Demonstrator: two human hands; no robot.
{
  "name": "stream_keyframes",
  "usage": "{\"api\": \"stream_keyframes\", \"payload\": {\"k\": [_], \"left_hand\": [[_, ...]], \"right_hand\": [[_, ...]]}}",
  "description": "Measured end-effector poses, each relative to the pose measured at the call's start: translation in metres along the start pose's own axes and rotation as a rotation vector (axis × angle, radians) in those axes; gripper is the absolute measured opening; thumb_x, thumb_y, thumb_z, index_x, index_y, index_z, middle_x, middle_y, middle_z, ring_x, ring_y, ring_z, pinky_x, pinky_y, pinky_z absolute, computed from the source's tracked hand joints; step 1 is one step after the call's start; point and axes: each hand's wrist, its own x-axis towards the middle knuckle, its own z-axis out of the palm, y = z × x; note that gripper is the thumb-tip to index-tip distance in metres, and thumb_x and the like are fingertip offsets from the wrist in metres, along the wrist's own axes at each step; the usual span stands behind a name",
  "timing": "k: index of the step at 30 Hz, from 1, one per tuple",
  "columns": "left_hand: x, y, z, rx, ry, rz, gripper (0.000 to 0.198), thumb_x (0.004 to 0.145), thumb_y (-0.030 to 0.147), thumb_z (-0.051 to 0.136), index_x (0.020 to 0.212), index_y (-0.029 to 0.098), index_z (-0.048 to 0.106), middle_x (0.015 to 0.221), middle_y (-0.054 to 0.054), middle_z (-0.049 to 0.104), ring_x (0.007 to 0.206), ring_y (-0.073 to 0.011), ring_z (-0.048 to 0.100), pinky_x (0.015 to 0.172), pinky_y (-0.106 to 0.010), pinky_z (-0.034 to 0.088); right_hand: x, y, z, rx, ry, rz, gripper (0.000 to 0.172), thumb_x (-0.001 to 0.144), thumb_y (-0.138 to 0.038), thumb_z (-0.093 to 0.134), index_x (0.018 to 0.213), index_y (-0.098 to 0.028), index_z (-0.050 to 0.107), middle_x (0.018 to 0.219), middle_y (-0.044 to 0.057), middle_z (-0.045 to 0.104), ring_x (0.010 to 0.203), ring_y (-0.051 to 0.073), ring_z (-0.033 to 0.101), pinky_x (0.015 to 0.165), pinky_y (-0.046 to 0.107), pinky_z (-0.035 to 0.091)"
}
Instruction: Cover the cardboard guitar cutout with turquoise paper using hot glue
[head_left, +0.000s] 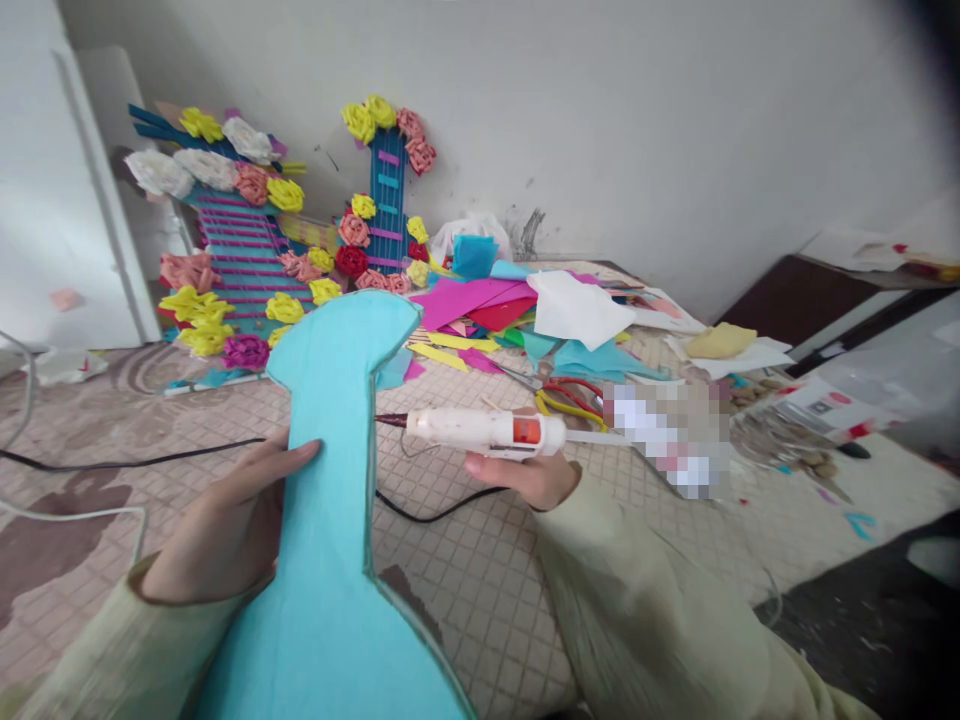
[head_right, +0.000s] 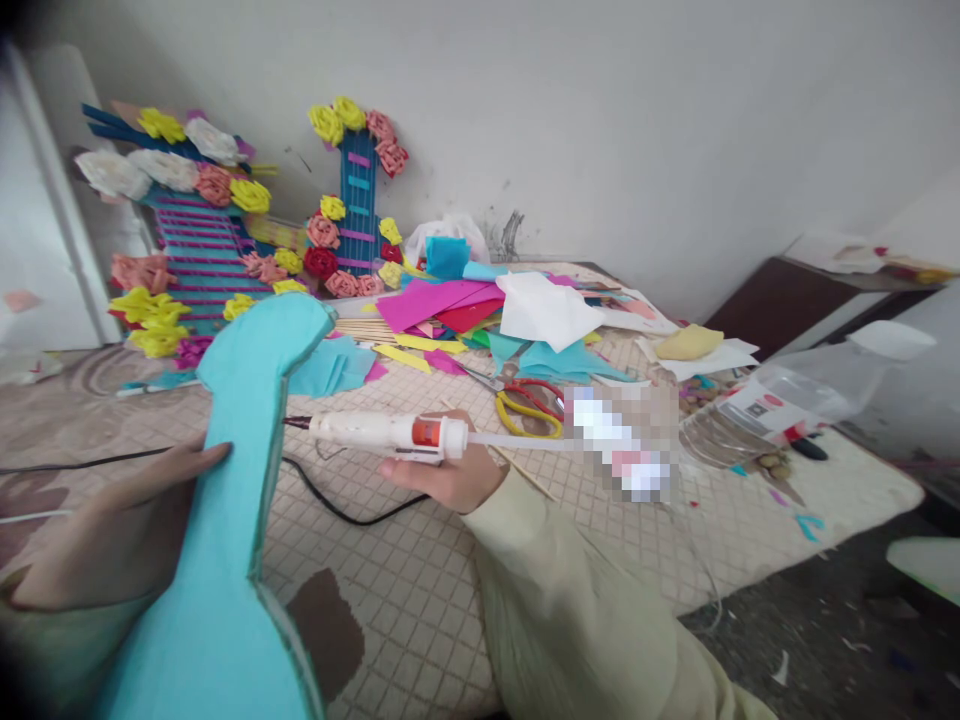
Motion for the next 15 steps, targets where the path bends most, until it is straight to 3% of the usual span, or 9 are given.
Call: {"api": "stream_keyframes", "payload": {"k": [7,15], "left_hand": [[-0.0054,0.001,0.0075,-0.005,-0.016,0.0,0.058,0.059,0.018,0.069,0.114,0.028,0.056,0.089,0.001,0.07,0.063,-0.0215,0.066,0.055,-0.028,0.055],[-0.0062,0.0012,0.0063,0.035,0.036,-0.037,0.055,0.06,0.021,0.069,0.113,0.022,0.057,0.078,-0.002,0.071,0.053,-0.0235,0.064,0.039,-0.029,0.05]], "right_hand": [[-0.0002,0.0041,-0.0004,0.018,-0.036,0.025,0.024,0.071,-0.035,0.061,0.058,-0.017,0.051,0.05,-0.002,0.046,0.051,0.011,0.044,0.049,0.024,0.037],[0.0007,-0.0021,-0.0043,0.017,-0.039,-0.048,0.023,0.073,-0.032,0.059,0.058,-0.017,0.049,0.052,-0.003,0.045,0.052,0.011,0.045,0.05,0.024,0.037]]}}
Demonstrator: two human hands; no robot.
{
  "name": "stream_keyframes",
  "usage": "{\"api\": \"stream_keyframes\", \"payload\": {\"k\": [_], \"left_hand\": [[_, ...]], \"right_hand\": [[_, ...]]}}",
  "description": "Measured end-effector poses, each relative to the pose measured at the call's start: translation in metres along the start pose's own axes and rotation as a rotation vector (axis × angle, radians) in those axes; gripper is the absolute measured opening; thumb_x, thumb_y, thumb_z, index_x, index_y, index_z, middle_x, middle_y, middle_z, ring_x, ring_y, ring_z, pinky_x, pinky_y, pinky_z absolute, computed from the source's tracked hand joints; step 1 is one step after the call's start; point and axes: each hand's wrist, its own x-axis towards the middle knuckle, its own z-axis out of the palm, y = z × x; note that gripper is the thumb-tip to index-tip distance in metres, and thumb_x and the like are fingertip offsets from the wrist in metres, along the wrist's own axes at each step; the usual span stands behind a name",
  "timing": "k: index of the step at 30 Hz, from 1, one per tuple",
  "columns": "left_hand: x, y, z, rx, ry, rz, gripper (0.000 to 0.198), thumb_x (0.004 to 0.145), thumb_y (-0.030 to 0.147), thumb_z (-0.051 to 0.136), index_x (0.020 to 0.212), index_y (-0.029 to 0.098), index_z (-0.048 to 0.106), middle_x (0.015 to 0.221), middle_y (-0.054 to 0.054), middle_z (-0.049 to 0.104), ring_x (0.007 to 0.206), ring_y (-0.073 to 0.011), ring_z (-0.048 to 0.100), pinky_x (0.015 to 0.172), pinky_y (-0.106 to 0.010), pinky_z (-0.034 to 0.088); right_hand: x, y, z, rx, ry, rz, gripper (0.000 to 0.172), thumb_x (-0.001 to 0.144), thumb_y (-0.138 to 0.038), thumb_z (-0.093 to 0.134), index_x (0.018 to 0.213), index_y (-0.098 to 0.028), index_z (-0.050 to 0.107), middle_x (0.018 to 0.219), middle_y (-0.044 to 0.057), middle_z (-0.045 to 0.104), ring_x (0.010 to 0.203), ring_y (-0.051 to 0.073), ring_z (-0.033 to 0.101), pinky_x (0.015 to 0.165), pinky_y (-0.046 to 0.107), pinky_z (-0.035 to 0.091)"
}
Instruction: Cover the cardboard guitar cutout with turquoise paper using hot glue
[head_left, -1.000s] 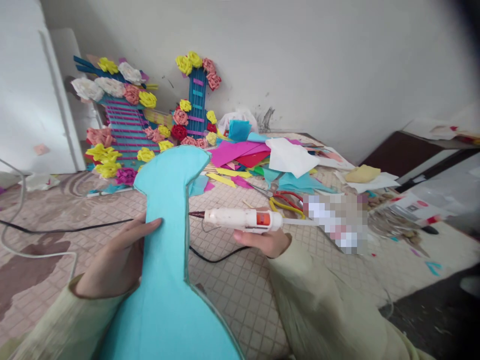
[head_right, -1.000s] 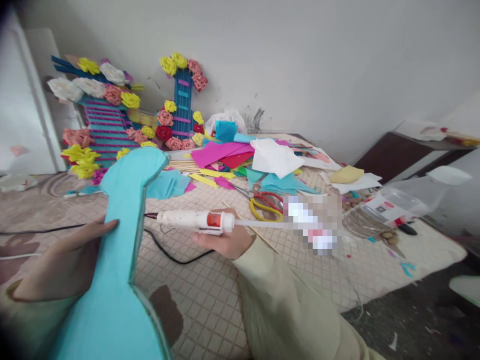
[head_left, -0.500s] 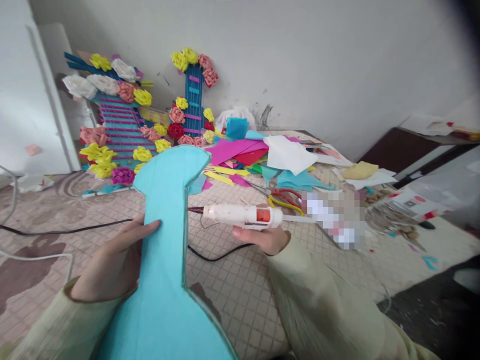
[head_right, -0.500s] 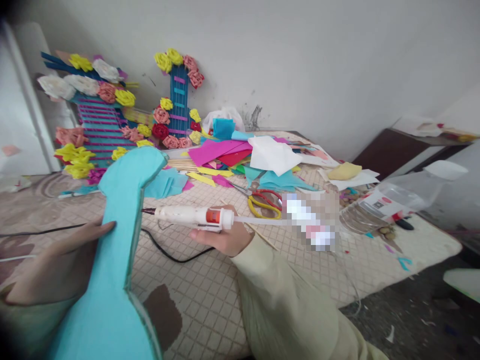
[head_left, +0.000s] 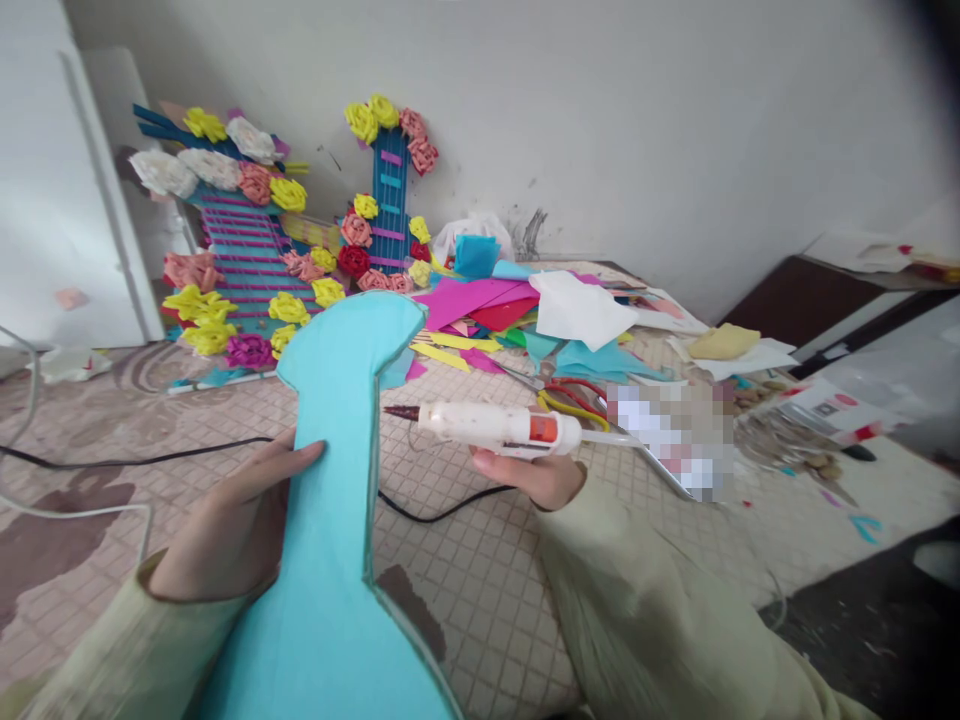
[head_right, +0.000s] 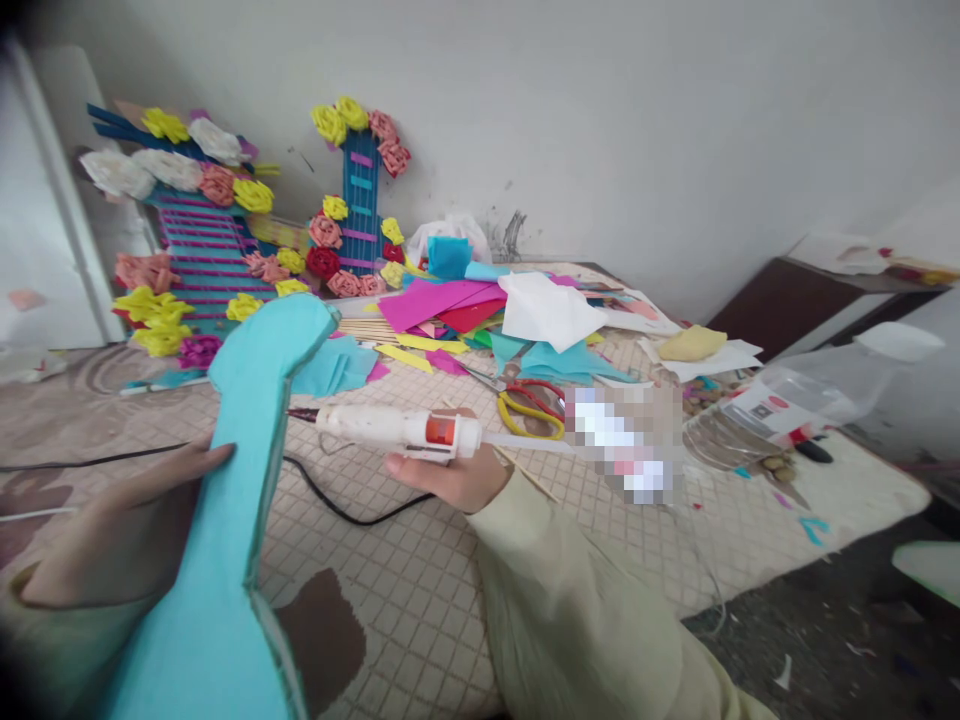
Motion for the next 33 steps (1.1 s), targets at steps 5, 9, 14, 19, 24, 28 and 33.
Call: {"api": "stream_keyframes", "payload": {"k": [5,9,14,19,24,28,33], "left_hand": [[0.0,0.002,0.001,-0.045,-0.023,0.001,0.055,0.062,0.018,0.066,0.116,0.021,0.055,0.077,-0.001,0.071,0.05,-0.0214,0.063,0.04,-0.028,0.049],[0.0,0.001,0.001,-0.057,-0.015,0.042,0.052,0.062,0.018,0.066,0.113,0.02,0.057,0.079,-0.001,0.071,0.053,-0.0205,0.064,0.042,-0.027,0.05],[0.001,0.0,0.002,-0.127,0.02,0.1,0.051,0.056,0.013,0.068,0.106,0.019,0.061,0.08,-0.001,0.071,0.061,-0.0226,0.066,0.039,-0.024,0.049],[0.005,0.005,0.007,-0.132,0.137,0.049,0.044,0.065,0.004,0.049,0.106,0.015,0.061,0.074,0.001,0.069,0.071,-0.0263,0.066,0.042,-0.026,0.049],[0.005,0.004,0.005,-0.133,0.115,0.059,0.04,0.065,0.006,0.052,0.103,0.016,0.062,0.074,0.001,0.069,0.075,-0.0268,0.066,0.055,-0.032,0.053],[0.003,0.001,-0.002,-0.099,0.005,0.052,0.047,0.057,0.016,0.068,0.104,0.018,0.062,0.071,-0.002,0.071,0.056,-0.0242,0.065,0.047,-0.03,0.053],[0.0,0.002,-0.001,-0.063,0.02,0.029,0.049,0.062,0.018,0.065,0.111,0.019,0.058,0.071,-0.001,0.071,0.051,-0.0213,0.063,0.048,-0.03,0.053]], "right_hand": [[0.002,-0.004,-0.001,-0.001,-0.089,-0.129,0.017,0.073,-0.025,0.057,0.06,-0.017,0.051,0.054,-0.003,0.043,0.05,0.01,0.043,0.047,0.023,0.034],[0.002,-0.006,0.0,-0.045,-0.106,-0.135,0.017,0.073,-0.024,0.056,0.059,-0.016,0.051,0.053,-0.002,0.044,0.05,0.01,0.044,0.046,0.023,0.034],[0.001,-0.005,-0.001,-0.051,-0.111,-0.139,0.016,0.074,-0.025,0.057,0.061,-0.016,0.053,0.053,-0.002,0.045,0.05,0.01,0.044,0.046,0.022,0.034],[0.001,-0.004,-0.001,-0.08,-0.153,-0.113,0.015,0.074,-0.027,0.056,0.065,-0.016,0.054,0.054,-0.002,0.043,0.049,0.01,0.042,0.044,0.022,0.032],[0.0,-0.005,-0.001,-0.074,-0.16,-0.119,0.015,0.074,-0.025,0.056,0.063,-0.016,0.054,0.055,-0.001,0.047,0.053,0.011,0.046,0.047,0.023,0.037],[-0.001,-0.006,-0.001,-0.057,-0.168,-0.112,0.015,0.073,-0.024,0.057,0.061,-0.016,0.053,0.057,0.0,0.05,0.057,0.013,0.05,0.051,0.024,0.04],[-0.001,-0.008,-0.001,-0.063,-0.17,-0.087,0.019,0.073,-0.026,0.057,0.058,-0.017,0.051,0.056,0.0,0.049,0.055,0.012,0.049,0.05,0.023,0.04]]}}
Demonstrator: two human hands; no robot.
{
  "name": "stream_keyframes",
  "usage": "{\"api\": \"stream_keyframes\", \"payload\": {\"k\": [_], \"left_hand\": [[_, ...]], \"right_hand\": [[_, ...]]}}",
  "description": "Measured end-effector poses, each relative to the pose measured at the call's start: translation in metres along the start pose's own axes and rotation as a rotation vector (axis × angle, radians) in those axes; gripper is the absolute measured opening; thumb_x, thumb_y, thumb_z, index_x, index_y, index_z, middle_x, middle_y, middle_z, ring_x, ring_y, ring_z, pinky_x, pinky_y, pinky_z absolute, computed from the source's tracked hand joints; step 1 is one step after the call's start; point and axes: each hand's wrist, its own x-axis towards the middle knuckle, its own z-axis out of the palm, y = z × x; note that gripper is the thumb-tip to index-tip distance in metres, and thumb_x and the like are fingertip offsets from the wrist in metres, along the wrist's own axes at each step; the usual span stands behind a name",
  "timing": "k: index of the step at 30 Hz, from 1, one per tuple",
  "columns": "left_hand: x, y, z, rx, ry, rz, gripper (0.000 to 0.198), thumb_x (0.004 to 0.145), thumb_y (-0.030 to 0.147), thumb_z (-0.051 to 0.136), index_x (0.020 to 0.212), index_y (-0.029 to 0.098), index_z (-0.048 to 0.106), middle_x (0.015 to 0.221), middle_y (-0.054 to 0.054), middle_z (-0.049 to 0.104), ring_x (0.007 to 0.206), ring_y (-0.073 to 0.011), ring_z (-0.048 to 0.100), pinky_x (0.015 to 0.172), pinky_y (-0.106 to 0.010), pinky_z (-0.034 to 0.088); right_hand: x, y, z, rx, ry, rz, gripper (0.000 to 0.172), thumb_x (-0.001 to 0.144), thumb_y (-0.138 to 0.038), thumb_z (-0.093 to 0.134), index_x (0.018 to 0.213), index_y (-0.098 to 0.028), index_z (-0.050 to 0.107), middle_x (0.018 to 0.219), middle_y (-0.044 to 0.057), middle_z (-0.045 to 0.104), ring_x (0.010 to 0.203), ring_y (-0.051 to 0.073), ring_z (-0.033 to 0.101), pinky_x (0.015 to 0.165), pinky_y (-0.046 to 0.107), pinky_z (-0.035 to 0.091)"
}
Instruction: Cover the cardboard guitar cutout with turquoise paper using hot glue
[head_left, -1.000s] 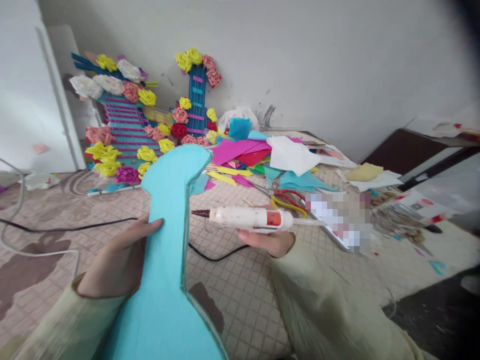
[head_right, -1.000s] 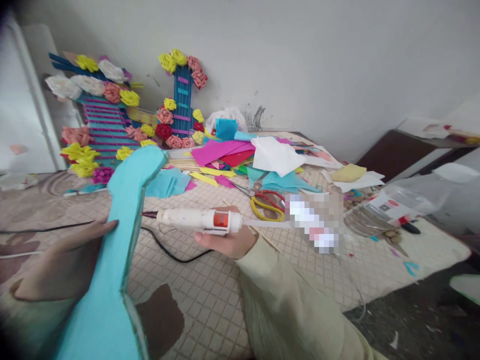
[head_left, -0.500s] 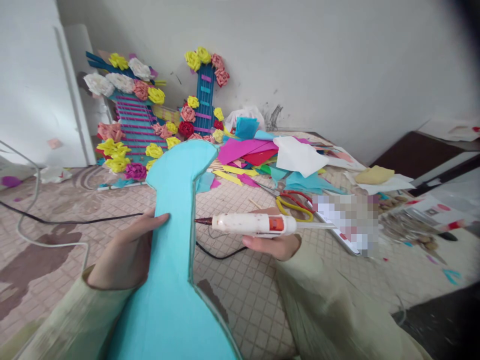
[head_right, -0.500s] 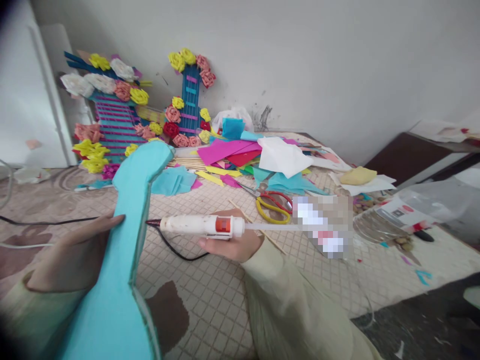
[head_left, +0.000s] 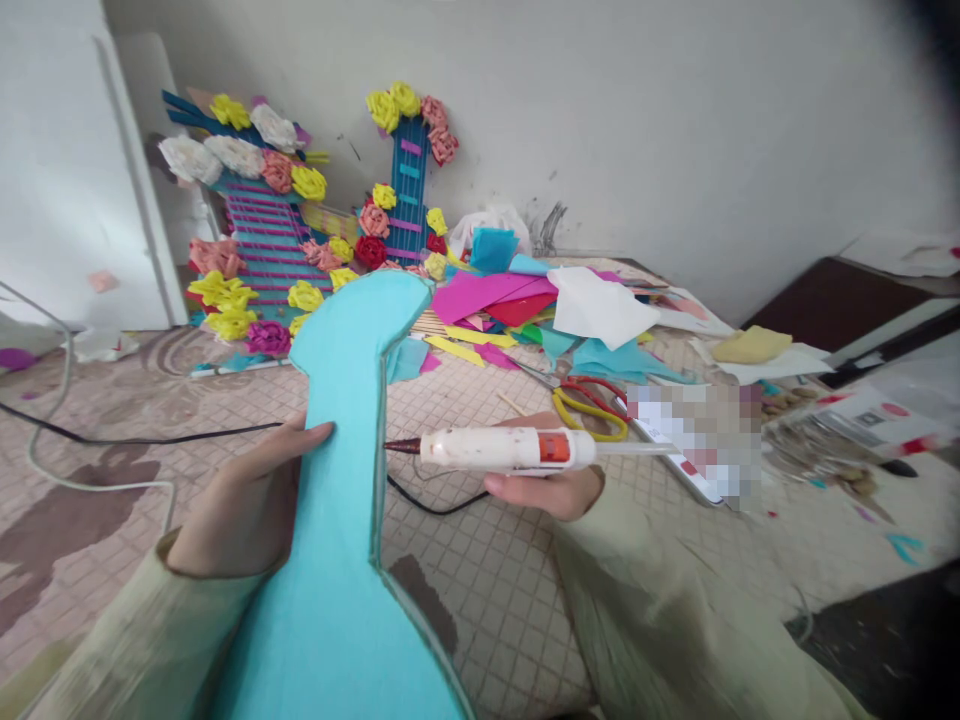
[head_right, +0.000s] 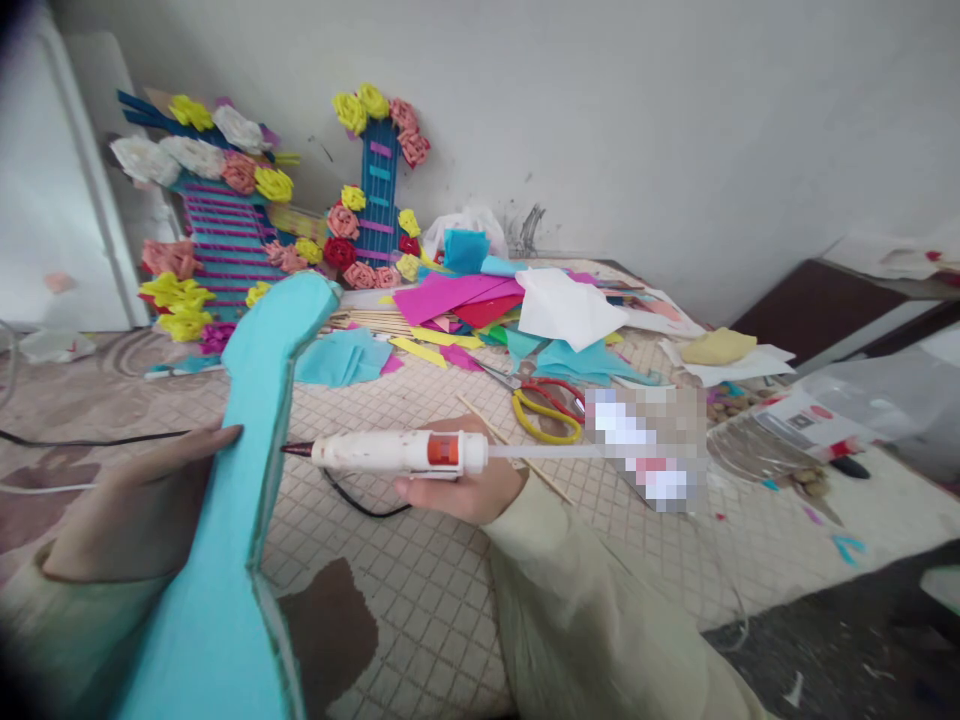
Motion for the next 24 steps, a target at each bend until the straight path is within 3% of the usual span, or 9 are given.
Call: {"api": "stream_keyframes", "payload": {"k": [3,8,24], "left_hand": [[-0.0017,0.0006,0.0035,-0.007,-0.002,0.018,0.046,0.065,0.018,0.062,0.111,0.018,0.059,0.075,-0.002,0.071,0.053,-0.021,0.064,0.053,-0.031,0.054],[-0.0039,0.0014,0.0061,0.056,0.042,0.003,0.041,0.068,0.017,0.057,0.108,0.018,0.06,0.062,-0.001,0.069,0.04,-0.0201,0.059,0.036,-0.028,0.048],[-0.0082,0.0037,0.0083,0.095,0.069,-0.024,0.04,0.071,0.018,0.053,0.111,0.017,0.059,0.048,-0.001,0.063,0.034,-0.0186,0.054,0.03,-0.026,0.045]], "right_hand": [[-0.0003,0.0001,-0.0001,-0.018,-0.001,-0.002,0.017,0.074,-0.026,0.056,0.06,-0.017,0.052,0.057,0.0,0.05,0.056,0.012,0.049,0.05,0.023,0.04],[0.0002,-0.0002,-0.0004,-0.001,-0.001,-0.004,0.014,0.073,-0.025,0.056,0.063,-0.017,0.052,0.054,-0.002,0.045,0.05,0.01,0.043,0.044,0.022,0.034],[0.0028,-0.0064,0.0,0.007,0.009,-0.002,0.012,0.071,-0.02,0.056,0.061,-0.014,0.055,0.052,-0.002,0.045,0.05,0.01,0.044,0.045,0.023,0.034]]}}
